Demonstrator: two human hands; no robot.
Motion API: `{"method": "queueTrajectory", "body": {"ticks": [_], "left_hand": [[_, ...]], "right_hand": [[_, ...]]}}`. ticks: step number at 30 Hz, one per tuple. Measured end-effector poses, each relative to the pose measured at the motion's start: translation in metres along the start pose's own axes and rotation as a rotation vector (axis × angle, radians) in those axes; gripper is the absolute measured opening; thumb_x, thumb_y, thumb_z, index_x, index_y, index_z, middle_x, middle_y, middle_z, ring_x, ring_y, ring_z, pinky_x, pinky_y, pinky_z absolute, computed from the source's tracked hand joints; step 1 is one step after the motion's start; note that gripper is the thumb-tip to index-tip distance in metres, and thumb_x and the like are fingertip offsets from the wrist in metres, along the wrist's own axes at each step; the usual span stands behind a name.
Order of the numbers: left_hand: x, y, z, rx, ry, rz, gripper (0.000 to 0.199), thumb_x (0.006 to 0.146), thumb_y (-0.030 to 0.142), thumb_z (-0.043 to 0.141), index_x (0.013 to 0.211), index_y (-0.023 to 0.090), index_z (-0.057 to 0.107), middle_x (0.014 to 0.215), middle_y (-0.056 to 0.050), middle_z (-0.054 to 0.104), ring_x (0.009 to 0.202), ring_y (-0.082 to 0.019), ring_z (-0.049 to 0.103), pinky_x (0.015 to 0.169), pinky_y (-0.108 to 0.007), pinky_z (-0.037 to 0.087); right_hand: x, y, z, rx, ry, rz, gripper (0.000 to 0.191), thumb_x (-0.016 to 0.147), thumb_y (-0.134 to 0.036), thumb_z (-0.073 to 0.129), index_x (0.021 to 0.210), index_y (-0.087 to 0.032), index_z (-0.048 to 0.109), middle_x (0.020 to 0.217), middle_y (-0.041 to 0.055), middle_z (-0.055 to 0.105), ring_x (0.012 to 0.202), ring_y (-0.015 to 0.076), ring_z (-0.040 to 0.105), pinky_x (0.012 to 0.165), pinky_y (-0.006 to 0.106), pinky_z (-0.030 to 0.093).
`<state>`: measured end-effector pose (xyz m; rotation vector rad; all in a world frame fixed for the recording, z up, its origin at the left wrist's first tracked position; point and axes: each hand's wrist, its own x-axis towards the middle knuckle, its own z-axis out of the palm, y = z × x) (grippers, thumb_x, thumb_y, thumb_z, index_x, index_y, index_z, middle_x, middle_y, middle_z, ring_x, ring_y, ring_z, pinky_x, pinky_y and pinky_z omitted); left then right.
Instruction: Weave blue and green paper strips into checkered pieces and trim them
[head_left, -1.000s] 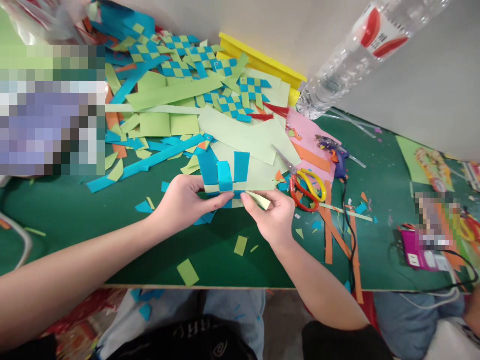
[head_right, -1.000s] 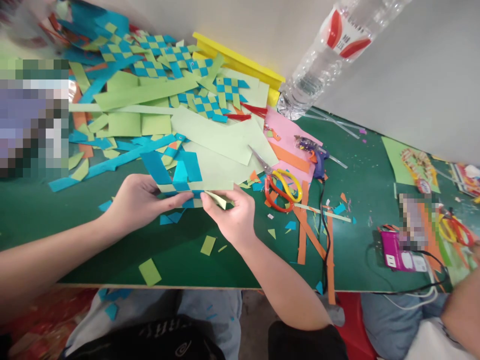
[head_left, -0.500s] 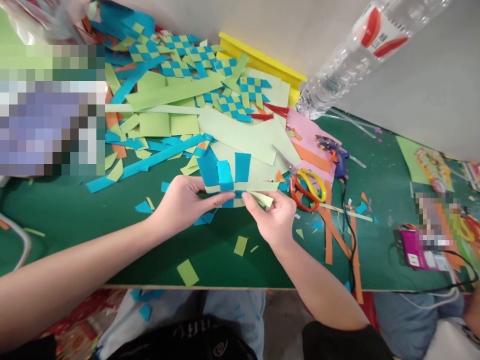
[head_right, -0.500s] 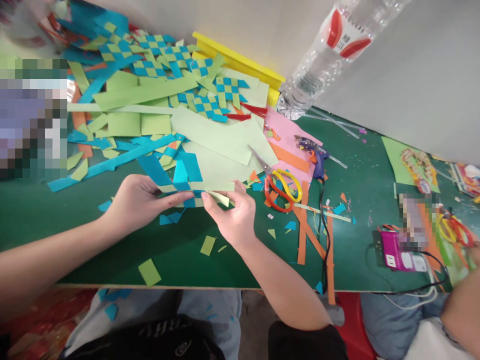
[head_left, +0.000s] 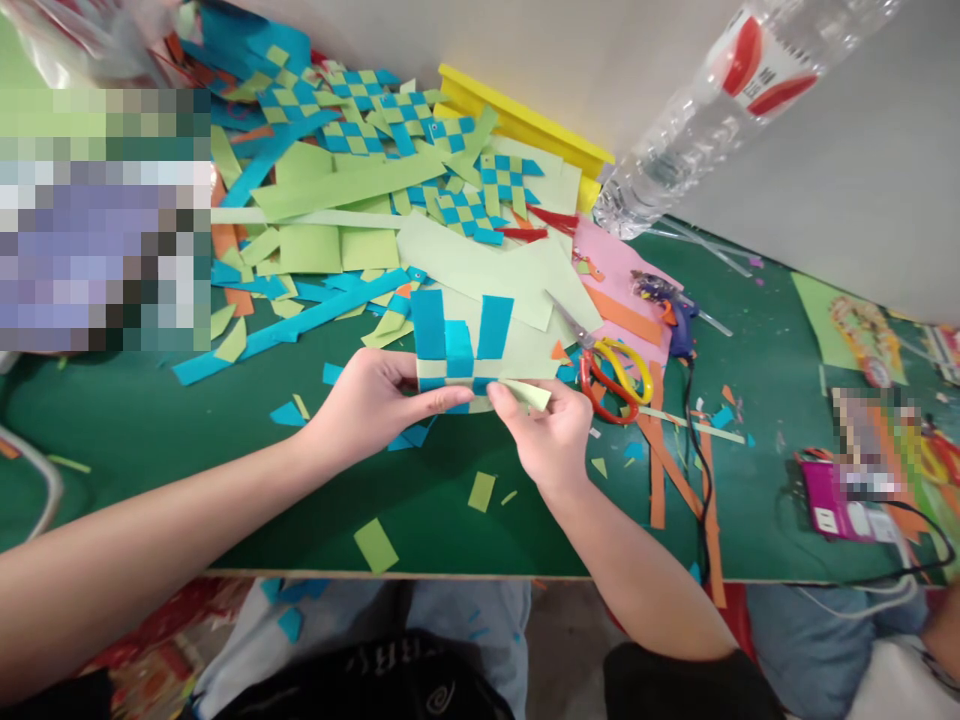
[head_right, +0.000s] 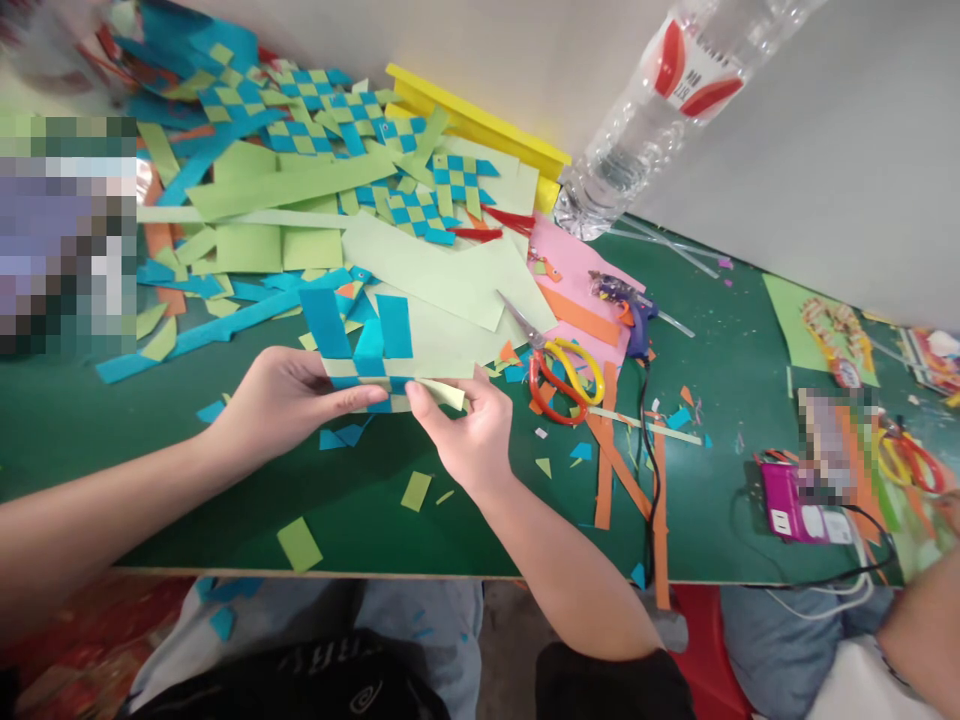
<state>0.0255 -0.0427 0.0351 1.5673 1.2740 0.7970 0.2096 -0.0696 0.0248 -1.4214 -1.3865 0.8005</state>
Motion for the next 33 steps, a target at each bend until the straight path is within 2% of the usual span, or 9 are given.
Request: {"method": "queueTrajectory", "body": {"ticks": [4, 7, 11, 13, 17, 21, 25, 29, 33], "left_hand": [[-0.0004, 0.0003, 0.001, 0.055, -0.003, -0.027, 0.037, 0.071, 0.052, 0.071, 0.058, 0.017, 0.068, 0.047, 0.001, 0.059, 0.044, -0.011, 0.052, 0.04, -0.022, 0.038], [-0.0005, 0.0012, 0.001, 0.047, -0.006, -0.017, 0.036, 0.072, 0.051, 0.07, 0.058, 0.017, 0.068, 0.049, 0.002, 0.061, 0.042, -0.01, 0.05, 0.04, -0.021, 0.038], [-0.0005, 0.0028, 0.0001, 0.041, -0.003, -0.001, 0.03, 0.073, 0.045, 0.069, 0.06, 0.018, 0.07, 0.056, 0.002, 0.067, 0.045, -0.01, 0.053, 0.042, -0.021, 0.041], [-0.0006, 0.0031, -0.0003, 0.052, 0.014, 0.003, 0.026, 0.073, 0.043, 0.069, 0.063, 0.019, 0.072, 0.059, 0.002, 0.069, 0.049, -0.012, 0.057, 0.044, -0.021, 0.043], [-0.0006, 0.0032, -0.0006, 0.064, 0.032, -0.008, 0.027, 0.073, 0.045, 0.068, 0.065, 0.019, 0.072, 0.061, 0.0, 0.07, 0.053, -0.014, 0.06, 0.046, -0.023, 0.045], [0.0001, 0.003, -0.0017, 0.064, 0.062, -0.024, 0.028, 0.072, 0.045, 0.068, 0.065, 0.018, 0.071, 0.06, -0.001, 0.07, 0.051, -0.014, 0.059, 0.046, -0.024, 0.045], [0.0018, -0.0011, -0.0036, -0.013, 0.075, -0.079, 0.026, 0.074, 0.044, 0.069, 0.069, 0.018, 0.072, 0.067, -0.003, 0.072, 0.052, -0.014, 0.058, 0.048, -0.025, 0.048], [0.0029, -0.0043, -0.0044, -0.079, 0.109, -0.117, 0.025, 0.076, 0.043, 0.069, 0.07, 0.018, 0.071, 0.066, -0.002, 0.07, 0.051, -0.013, 0.055, 0.044, -0.024, 0.045], [0.0029, -0.0018, -0.0044, -0.052, 0.124, -0.125, 0.028, 0.075, 0.043, 0.069, 0.064, 0.018, 0.068, 0.059, 0.0, 0.065, 0.046, -0.011, 0.05, 0.041, -0.024, 0.041]], "right_hand": [[-0.0015, -0.0023, 0.0027, -0.025, 0.005, -0.03, 0.012, 0.074, -0.035, 0.072, 0.066, -0.025, 0.071, 0.057, -0.0035, 0.069, 0.051, 0.0128, 0.063, 0.052, 0.029, 0.049], [-0.0013, -0.0039, 0.003, -0.081, 0.01, -0.067, 0.011, 0.074, -0.034, 0.072, 0.066, -0.025, 0.072, 0.058, -0.0032, 0.069, 0.051, 0.0133, 0.062, 0.059, 0.033, 0.053], [-0.0005, -0.0037, 0.0027, -0.083, -0.03, -0.156, 0.008, 0.077, -0.033, 0.07, 0.075, -0.027, 0.075, 0.073, -0.0013, 0.074, 0.071, 0.0171, 0.069, 0.078, 0.038, 0.055], [-0.0005, -0.0025, 0.0028, -0.081, -0.05, -0.167, 0.008, 0.079, -0.033, 0.068, 0.079, -0.028, 0.075, 0.079, -0.0006, 0.075, 0.077, 0.0179, 0.069, 0.081, 0.039, 0.055], [-0.0016, -0.0005, 0.0027, -0.1, -0.054, -0.136, 0.01, 0.079, -0.034, 0.07, 0.084, -0.029, 0.076, 0.082, 0.0004, 0.075, 0.079, 0.0187, 0.069, 0.079, 0.038, 0.055], [-0.0024, -0.0013, 0.0018, -0.027, -0.049, -0.112, 0.009, 0.077, -0.032, 0.072, 0.084, -0.027, 0.074, 0.08, -0.0005, 0.074, 0.079, 0.0174, 0.067, 0.078, 0.037, 0.054], [-0.0008, -0.0029, -0.0005, 0.099, -0.088, -0.122, 0.013, 0.076, -0.031, 0.071, 0.089, -0.026, 0.07, 0.092, 0.0005, 0.072, 0.087, 0.0177, 0.066, 0.084, 0.038, 0.053], [0.0037, -0.0007, -0.0046, 0.213, -0.187, -0.106, 0.022, 0.084, -0.035, 0.057, 0.101, -0.025, 0.067, 0.104, 0.0027, 0.07, 0.102, 0.0201, 0.065, 0.092, 0.04, 0.052], [0.0073, 0.003, -0.0061, 0.249, -0.175, -0.04, 0.027, 0.088, -0.037, 0.049, 0.104, -0.023, 0.065, 0.104, 0.0034, 0.071, 0.102, 0.0196, 0.064, 0.095, 0.04, 0.05]]}}
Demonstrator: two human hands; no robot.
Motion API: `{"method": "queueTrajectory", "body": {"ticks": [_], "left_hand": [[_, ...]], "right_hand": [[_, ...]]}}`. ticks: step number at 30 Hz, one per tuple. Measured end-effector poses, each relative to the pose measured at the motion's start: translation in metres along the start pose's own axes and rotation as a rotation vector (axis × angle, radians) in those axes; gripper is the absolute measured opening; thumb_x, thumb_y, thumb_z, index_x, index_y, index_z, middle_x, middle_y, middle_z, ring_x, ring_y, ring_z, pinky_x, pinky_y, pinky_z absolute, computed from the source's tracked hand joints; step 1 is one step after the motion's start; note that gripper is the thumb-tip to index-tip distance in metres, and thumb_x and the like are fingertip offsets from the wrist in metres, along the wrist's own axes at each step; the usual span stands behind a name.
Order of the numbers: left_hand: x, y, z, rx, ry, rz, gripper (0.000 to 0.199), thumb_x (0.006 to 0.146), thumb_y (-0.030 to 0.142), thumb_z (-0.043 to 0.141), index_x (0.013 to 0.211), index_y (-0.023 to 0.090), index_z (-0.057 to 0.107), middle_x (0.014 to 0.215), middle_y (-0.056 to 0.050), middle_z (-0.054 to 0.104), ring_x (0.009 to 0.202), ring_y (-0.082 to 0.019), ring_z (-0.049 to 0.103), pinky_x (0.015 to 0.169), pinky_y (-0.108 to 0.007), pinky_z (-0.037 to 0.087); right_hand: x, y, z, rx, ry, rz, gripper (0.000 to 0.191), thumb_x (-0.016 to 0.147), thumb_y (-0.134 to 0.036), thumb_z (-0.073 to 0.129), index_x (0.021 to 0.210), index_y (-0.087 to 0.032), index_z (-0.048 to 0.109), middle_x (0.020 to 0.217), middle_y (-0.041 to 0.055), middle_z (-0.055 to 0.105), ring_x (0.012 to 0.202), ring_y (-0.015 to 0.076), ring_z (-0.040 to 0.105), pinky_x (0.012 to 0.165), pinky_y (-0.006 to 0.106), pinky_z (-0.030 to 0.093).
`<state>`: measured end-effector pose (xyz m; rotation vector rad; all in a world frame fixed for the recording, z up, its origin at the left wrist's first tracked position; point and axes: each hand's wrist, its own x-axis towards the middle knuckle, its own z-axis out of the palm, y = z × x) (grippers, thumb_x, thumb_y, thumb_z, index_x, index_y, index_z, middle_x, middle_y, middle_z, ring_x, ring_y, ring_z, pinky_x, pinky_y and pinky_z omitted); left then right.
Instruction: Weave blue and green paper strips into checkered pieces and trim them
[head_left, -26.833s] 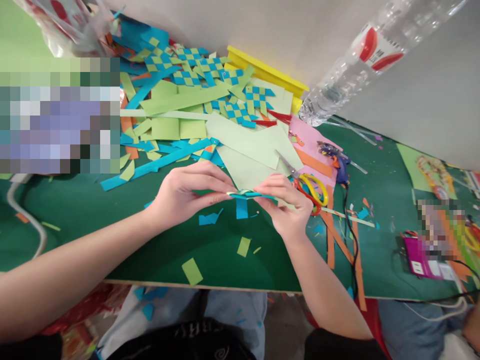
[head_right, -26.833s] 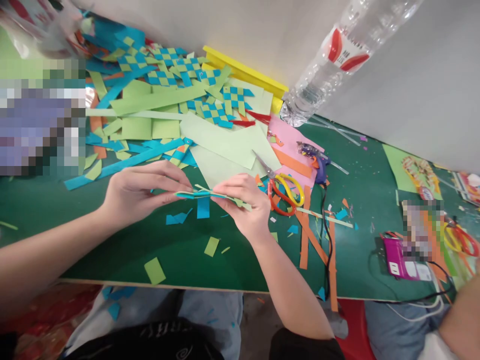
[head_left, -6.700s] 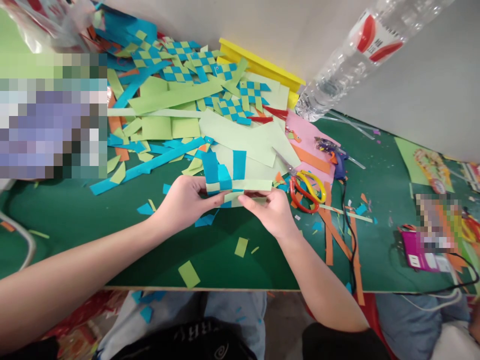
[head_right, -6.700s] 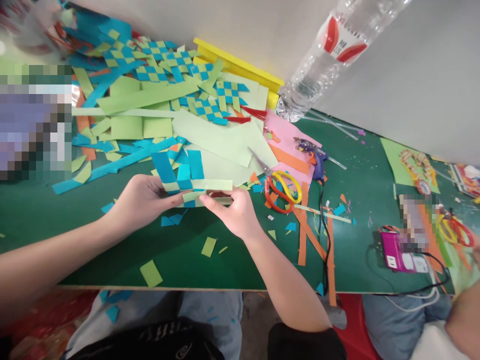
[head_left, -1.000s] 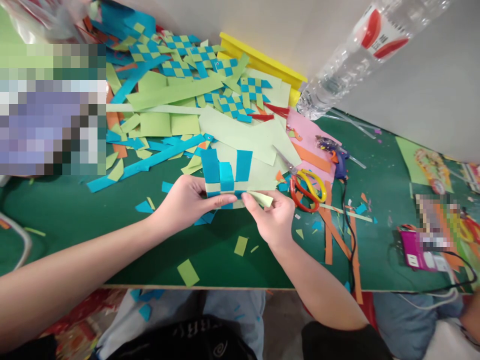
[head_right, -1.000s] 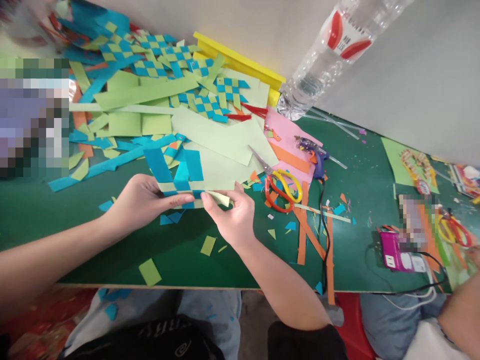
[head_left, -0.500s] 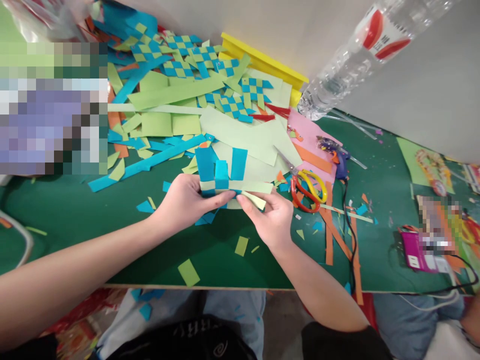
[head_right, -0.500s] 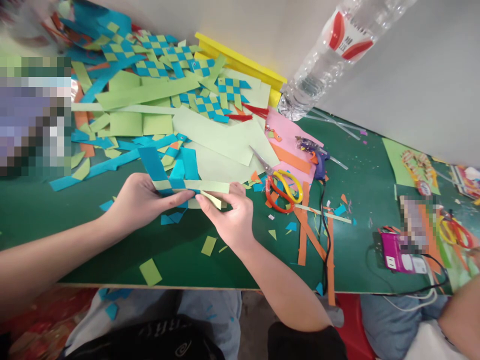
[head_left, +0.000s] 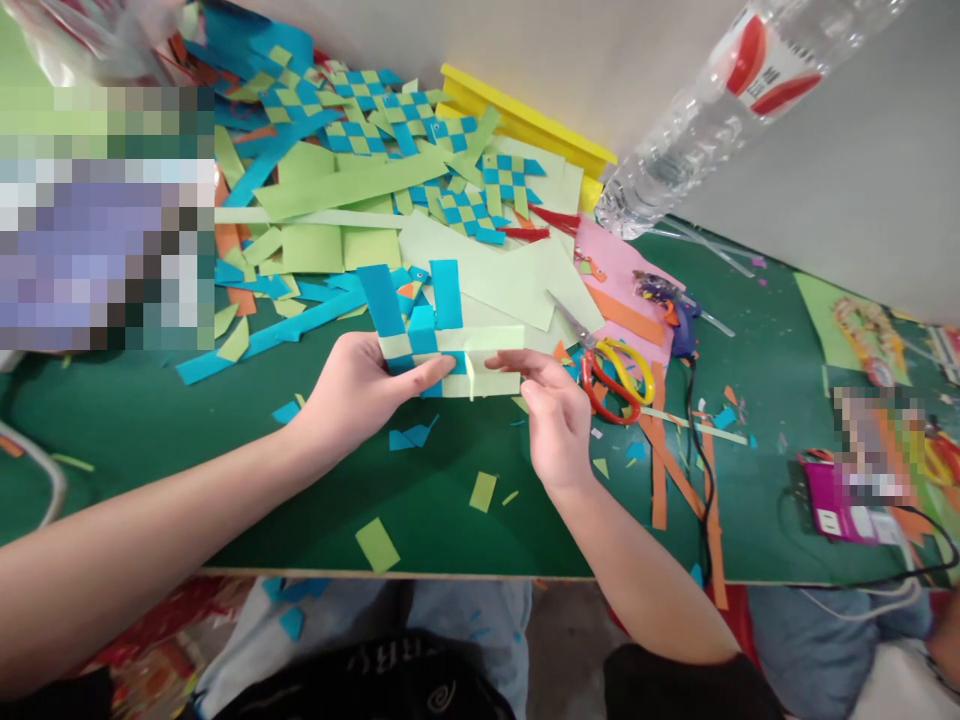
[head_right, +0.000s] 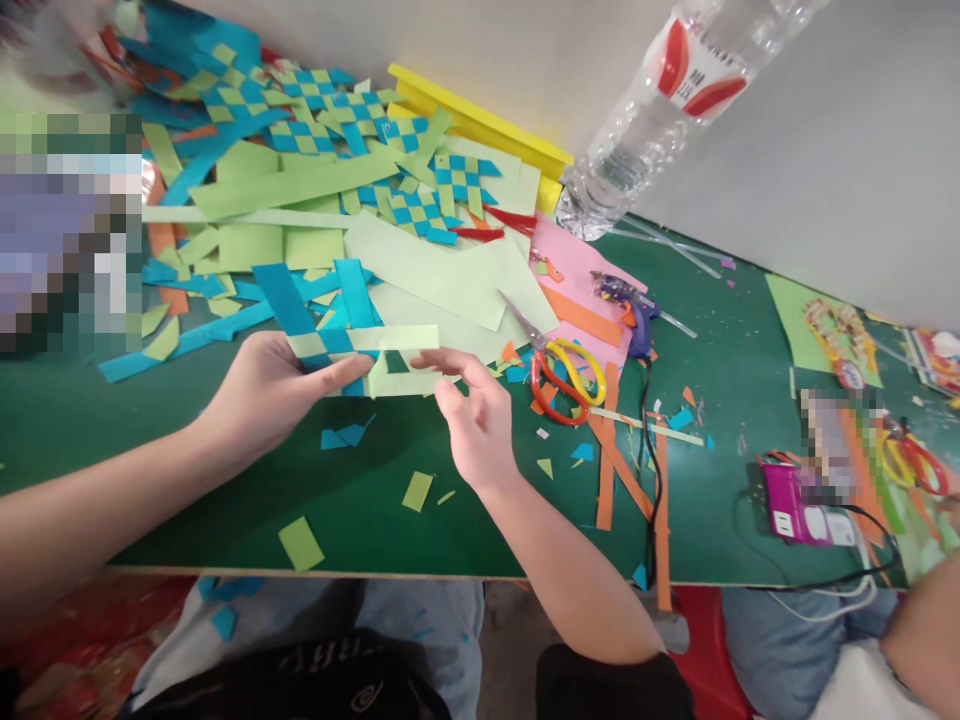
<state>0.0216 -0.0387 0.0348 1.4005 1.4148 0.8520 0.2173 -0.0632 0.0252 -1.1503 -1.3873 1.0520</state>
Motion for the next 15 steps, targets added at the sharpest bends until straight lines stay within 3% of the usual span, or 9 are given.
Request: {"method": "queueTrajectory", "body": {"ticks": [5, 9, 15], "left_hand": [[-0.0016, 0.0022, 0.0007, 0.09, -0.059, 0.092, 0.028, 0.075, 0.044, 0.067, 0.062, 0.019, 0.068, 0.058, 0.0, 0.066, 0.047, -0.012, 0.052, 0.044, -0.025, 0.041], [-0.0022, 0.001, 0.0021, 0.127, -0.09, 0.14, 0.03, 0.075, 0.048, 0.066, 0.061, 0.021, 0.07, 0.058, -0.001, 0.068, 0.05, -0.015, 0.055, 0.046, -0.027, 0.043], [-0.0029, -0.0001, 0.0045, 0.154, -0.086, 0.162, 0.028, 0.074, 0.047, 0.066, 0.063, 0.022, 0.072, 0.061, -0.001, 0.071, 0.055, -0.016, 0.059, 0.048, -0.026, 0.046]], "right_hand": [[0.0004, -0.0009, 0.0031, -0.055, -0.071, 0.129, 0.019, 0.082, -0.04, 0.064, 0.092, -0.025, 0.07, 0.092, 0.001, 0.073, 0.088, 0.0168, 0.068, 0.082, 0.033, 0.055], [-0.0012, -0.0021, 0.0051, -0.111, -0.069, 0.1, 0.016, 0.077, -0.038, 0.07, 0.084, -0.023, 0.071, 0.083, -0.0001, 0.073, 0.079, 0.0162, 0.068, 0.075, 0.03, 0.055], [-0.0027, -0.0017, 0.0045, -0.182, -0.058, 0.109, 0.017, 0.076, -0.037, 0.071, 0.08, -0.021, 0.069, 0.08, 0.0009, 0.072, 0.08, 0.0174, 0.068, 0.074, 0.031, 0.055]]}}
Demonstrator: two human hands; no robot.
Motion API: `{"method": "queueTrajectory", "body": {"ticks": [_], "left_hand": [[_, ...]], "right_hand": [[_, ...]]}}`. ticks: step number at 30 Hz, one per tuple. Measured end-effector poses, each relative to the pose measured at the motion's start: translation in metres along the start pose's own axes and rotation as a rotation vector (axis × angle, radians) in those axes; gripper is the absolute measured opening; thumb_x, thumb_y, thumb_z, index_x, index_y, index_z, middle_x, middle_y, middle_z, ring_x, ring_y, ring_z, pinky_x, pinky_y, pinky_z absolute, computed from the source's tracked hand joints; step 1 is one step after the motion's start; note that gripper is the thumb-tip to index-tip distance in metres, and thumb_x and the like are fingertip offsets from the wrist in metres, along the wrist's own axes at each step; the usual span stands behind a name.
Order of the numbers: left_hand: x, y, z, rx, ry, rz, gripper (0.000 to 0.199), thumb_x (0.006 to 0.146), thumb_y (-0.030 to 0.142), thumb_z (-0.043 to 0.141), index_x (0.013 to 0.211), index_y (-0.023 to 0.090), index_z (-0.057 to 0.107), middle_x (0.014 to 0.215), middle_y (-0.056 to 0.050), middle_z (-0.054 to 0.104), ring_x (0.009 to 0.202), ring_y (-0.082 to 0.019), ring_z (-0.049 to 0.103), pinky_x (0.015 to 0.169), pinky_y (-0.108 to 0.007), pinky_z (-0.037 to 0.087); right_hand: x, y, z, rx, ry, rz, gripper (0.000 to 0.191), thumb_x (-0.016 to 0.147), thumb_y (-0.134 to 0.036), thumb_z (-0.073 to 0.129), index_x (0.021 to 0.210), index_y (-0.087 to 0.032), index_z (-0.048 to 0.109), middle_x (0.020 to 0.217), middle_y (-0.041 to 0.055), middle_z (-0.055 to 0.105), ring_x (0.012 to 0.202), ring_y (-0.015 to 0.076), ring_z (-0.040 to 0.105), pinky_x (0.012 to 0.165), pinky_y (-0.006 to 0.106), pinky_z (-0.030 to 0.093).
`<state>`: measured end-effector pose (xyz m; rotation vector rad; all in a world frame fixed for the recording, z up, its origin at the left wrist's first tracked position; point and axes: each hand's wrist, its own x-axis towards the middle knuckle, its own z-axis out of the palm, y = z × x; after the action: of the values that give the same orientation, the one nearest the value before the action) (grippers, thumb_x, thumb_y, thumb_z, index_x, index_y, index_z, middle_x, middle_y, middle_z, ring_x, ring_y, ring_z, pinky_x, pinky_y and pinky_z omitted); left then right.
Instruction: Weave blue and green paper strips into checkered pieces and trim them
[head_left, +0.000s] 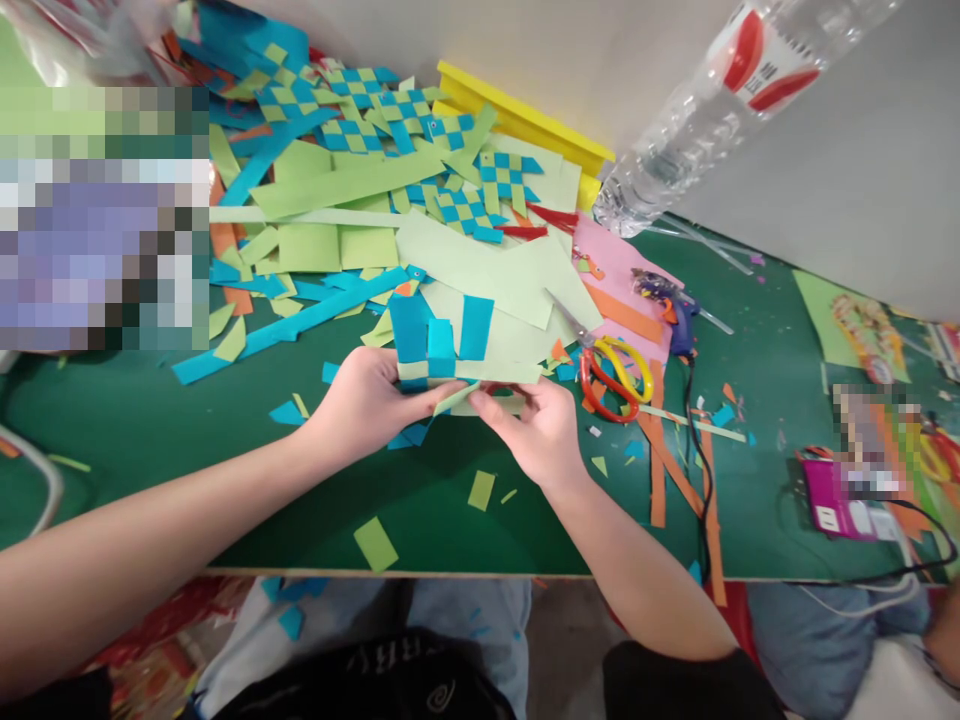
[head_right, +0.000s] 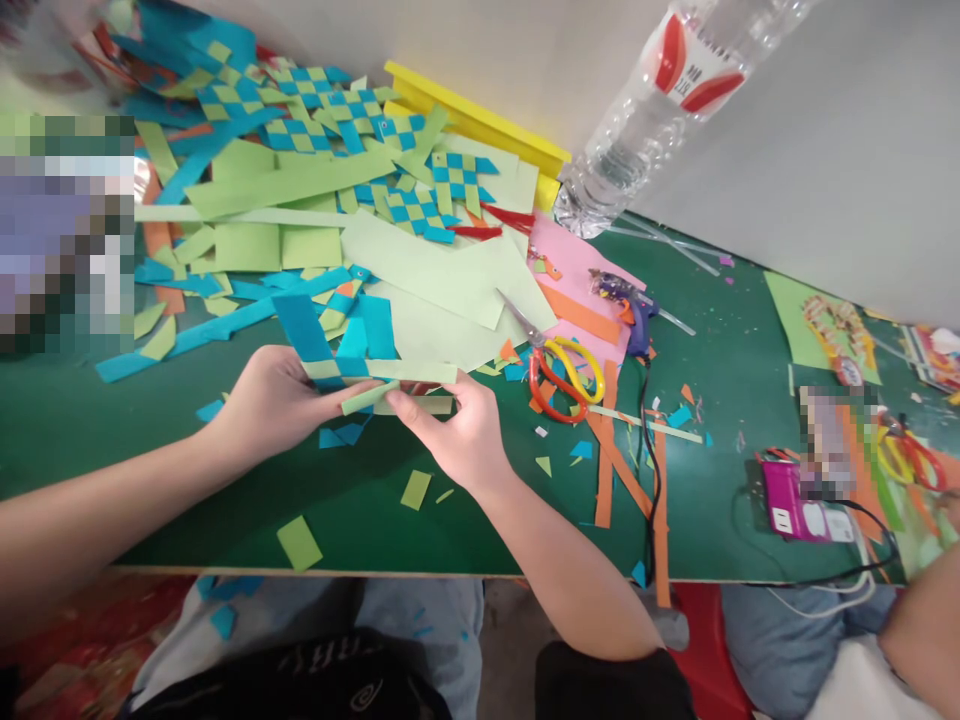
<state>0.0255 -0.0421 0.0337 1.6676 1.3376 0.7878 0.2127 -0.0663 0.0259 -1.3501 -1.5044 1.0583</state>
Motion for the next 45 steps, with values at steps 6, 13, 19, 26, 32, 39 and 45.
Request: {"method": "queueTrajectory", "body": {"ticks": [6, 13, 19, 26, 32, 39, 45], "left_hand": [[-0.0012, -0.0002, 0.0004, 0.027, -0.043, -0.015, 0.036, 0.074, 0.049, 0.064, 0.055, 0.019, 0.065, 0.05, 0.0, 0.062, 0.049, -0.013, 0.052, 0.046, -0.023, 0.041], [0.001, -0.0021, 0.0007, 0.074, -0.036, -0.05, 0.045, 0.073, 0.053, 0.062, 0.047, 0.018, 0.053, 0.041, 0.003, 0.043, 0.042, -0.008, 0.032, 0.039, -0.022, 0.026], [0.0009, 0.0031, -0.0017, -0.041, -0.118, 0.032, 0.052, 0.084, 0.047, 0.052, 0.046, 0.018, 0.032, 0.044, 0.006, 0.026, 0.042, -0.006, 0.022, 0.038, -0.021, 0.019], [0.0001, 0.0031, -0.0025, -0.155, -0.17, -0.015, 0.04, 0.078, 0.051, 0.061, 0.057, 0.017, 0.056, 0.05, 0.004, 0.043, 0.044, -0.007, 0.034, 0.04, -0.019, 0.028], [0.0026, 0.0, 0.0003, -0.037, -0.101, -0.035, 0.035, 0.075, 0.05, 0.065, 0.07, 0.015, 0.072, 0.055, 0.002, 0.06, 0.046, -0.007, 0.041, 0.041, -0.019, 0.032], [0.0009, -0.0016, -0.0009, -0.019, -0.053, 0.015, 0.031, 0.077, 0.047, 0.066, 0.077, 0.018, 0.075, 0.068, 0.0, 0.072, 0.054, -0.01, 0.054, 0.049, -0.019, 0.043], [0.0003, 0.0, 0.0004, -0.005, -0.032, 0.053, 0.028, 0.076, 0.044, 0.067, 0.072, 0.017, 0.075, 0.064, 0.001, 0.071, 0.052, -0.009, 0.054, 0.047, -0.019, 0.041]], "right_hand": [[0.0008, 0.002, 0.0005, 0.076, -0.016, -0.01, 0.012, 0.075, -0.031, 0.073, 0.077, -0.022, 0.066, 0.075, -0.0014, 0.069, 0.074, 0.0141, 0.066, 0.07, 0.028, 0.053], [0.0015, 0.0004, -0.0009, 0.116, -0.009, 0.038, 0.014, 0.073, -0.034, 0.075, 0.074, -0.022, 0.067, 0.073, -0.0013, 0.069, 0.072, 0.0144, 0.065, 0.065, 0.026, 0.054], [0.0013, 0.0025, -0.0016, 0.155, 0.01, 0.079, 0.014, 0.071, -0.032, 0.077, 0.076, -0.021, 0.068, 0.074, -0.0007, 0.069, 0.072, 0.0152, 0.066, 0.068, 0.028, 0.054], [0.0021, -0.0006, -0.0024, 0.134, 0.004, 0.04, 0.013, 0.076, -0.033, 0.072, 0.074, -0.022, 0.065, 0.07, -0.0029, 0.066, 0.068, 0.0122, 0.063, 0.062, 0.025, 0.052], [0.0026, -0.0003, -0.0016, 0.122, -0.01, -0.019, 0.01, 0.078, -0.031, 0.069, 0.075, -0.023, 0.065, 0.072, -0.0032, 0.067, 0.071, 0.0124, 0.064, 0.069, 0.027, 0.054], [0.0024, -0.0003, -0.0027, 0.112, -0.014, -0.005, 0.01, 0.079, -0.032, 0.068, 0.075, -0.023, 0.066, 0.072, -0.0027, 0.068, 0.071, 0.0132, 0.064, 0.069, 0.028, 0.053], [0.0021, -0.0035, -0.0038, 0.08, -0.022, -0.028, 0.008, 0.081, -0.029, 0.066, 0.076, -0.023, 0.064, 0.072, -0.0031, 0.066, 0.07, 0.0122, 0.062, 0.068, 0.027, 0.053]]}}
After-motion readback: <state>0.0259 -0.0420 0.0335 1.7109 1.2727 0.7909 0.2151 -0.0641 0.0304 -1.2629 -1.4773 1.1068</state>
